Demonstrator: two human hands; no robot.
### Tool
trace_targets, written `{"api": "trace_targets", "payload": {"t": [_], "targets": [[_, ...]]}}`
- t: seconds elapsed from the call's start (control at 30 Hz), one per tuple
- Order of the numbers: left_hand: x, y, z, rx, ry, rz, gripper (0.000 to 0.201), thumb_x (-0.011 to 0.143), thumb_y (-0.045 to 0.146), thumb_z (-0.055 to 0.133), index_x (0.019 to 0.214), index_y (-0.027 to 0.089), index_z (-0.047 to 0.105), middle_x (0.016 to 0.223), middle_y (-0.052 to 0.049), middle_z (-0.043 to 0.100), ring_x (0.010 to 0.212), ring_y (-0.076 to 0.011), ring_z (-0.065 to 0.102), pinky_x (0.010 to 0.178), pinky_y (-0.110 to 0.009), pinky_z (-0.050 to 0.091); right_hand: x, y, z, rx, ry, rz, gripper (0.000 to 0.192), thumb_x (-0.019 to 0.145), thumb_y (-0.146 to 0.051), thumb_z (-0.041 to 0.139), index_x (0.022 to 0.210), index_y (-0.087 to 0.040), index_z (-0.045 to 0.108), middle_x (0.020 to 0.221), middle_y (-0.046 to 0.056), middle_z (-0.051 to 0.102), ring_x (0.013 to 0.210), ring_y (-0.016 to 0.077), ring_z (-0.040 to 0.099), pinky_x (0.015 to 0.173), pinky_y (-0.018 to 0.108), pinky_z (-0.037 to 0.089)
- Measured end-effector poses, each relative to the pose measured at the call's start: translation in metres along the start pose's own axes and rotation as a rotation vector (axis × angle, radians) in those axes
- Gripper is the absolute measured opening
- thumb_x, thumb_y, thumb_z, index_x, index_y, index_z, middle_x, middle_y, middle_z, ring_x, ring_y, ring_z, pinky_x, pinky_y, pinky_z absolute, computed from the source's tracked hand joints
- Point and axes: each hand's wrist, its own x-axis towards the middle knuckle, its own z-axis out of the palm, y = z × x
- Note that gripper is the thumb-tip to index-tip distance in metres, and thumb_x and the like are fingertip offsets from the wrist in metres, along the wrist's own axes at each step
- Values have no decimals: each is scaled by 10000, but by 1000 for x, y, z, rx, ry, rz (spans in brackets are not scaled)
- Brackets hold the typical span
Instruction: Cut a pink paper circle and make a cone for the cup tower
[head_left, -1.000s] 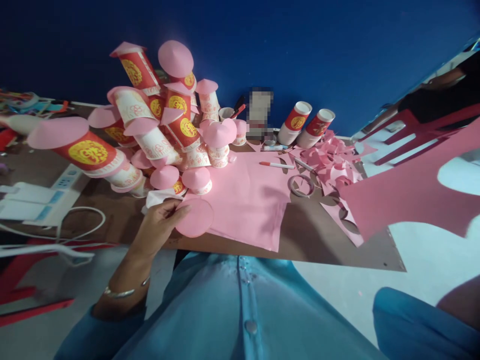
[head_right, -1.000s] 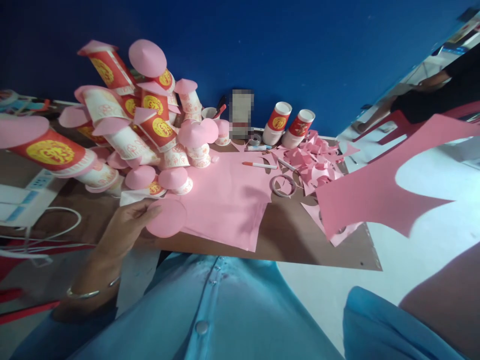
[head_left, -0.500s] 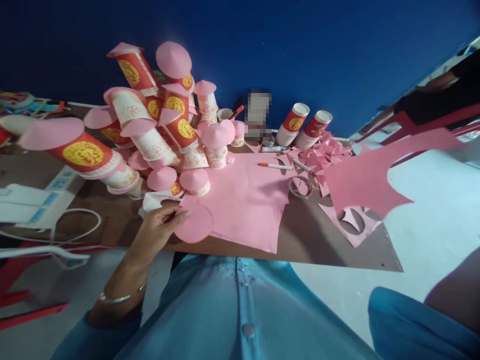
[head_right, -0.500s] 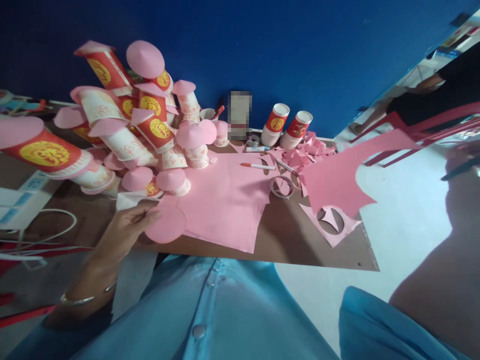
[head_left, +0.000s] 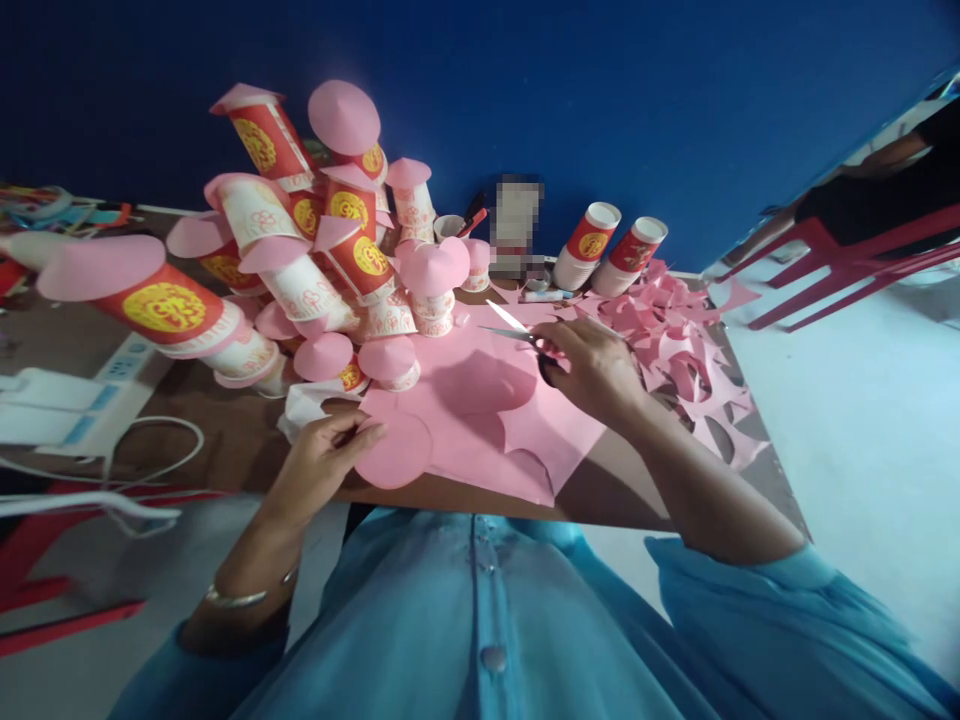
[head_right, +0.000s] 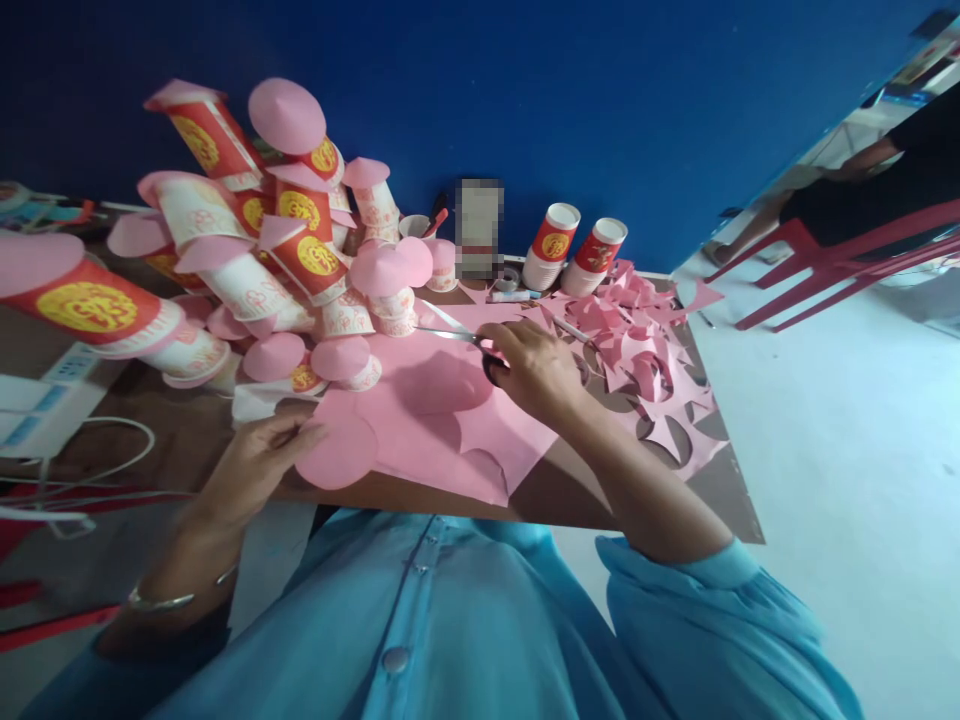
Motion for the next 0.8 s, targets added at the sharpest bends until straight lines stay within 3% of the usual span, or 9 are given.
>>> {"api": "trace_targets", "payload": {"t": [0.17,0.3,0.37,0.47,0.6,0.67,0.8], "targets": [[-4,-6,-2,-17,-47,-24,430,866,528,674,639,182,557,621,40,414,611,-117,374,554,-238,332,23,-11,37,102,-141,-69,383,887,-104,562,1247,-161,681,1049,121,767,978,258,687,825,337,513],[-3,-3,5,-6,-122,-27,424,891,529,639,665,184,542,637,43,394,625,-115,371,569,-237,328,21,-8,53,118,-241,-9,413,865,-86,577,1253,-177,686,1129,122,766,1049,271,692,849,348,533],[0,3,11,4,-182,-13,445,904,519,616,633,192,484,622,48,357,608,-109,342,557,-236,313,17,-1,56,154,-238,25,425,866,-106,593,1273,-194,679,1198,117,755,1070,270,698,859,357,556],[8,14,24,4,-245,30,437,902,507,611,628,195,473,616,48,375,596,-106,338,546,-234,307,11,17,50,257,-129,83,443,884,-161,596,1321,-210,651,1256,109,741,1040,248,723,816,345,597],[19,26,39,5,-324,88,426,910,512,624,655,188,520,628,41,435,604,-104,395,553,-224,335,-2,42,36,210,7,211,414,871,-190,609,1281,-202,663,1147,105,771,899,244,750,771,361,611],[25,31,45,-17,-319,95,449,923,519,616,644,191,489,615,45,415,575,-97,412,528,-214,342,-12,45,36,156,-18,242,417,873,-195,613,1289,-189,646,1102,112,781,873,251,757,781,373,608],[39,42,57,-142,-242,25,474,941,561,598,669,211,431,598,61,397,460,-85,482,438,-194,382,-28,33,51,58,-202,238,470,866,-191,649,1330,-155,579,1161,158,770,1007,302,756,814,387,602]]}}
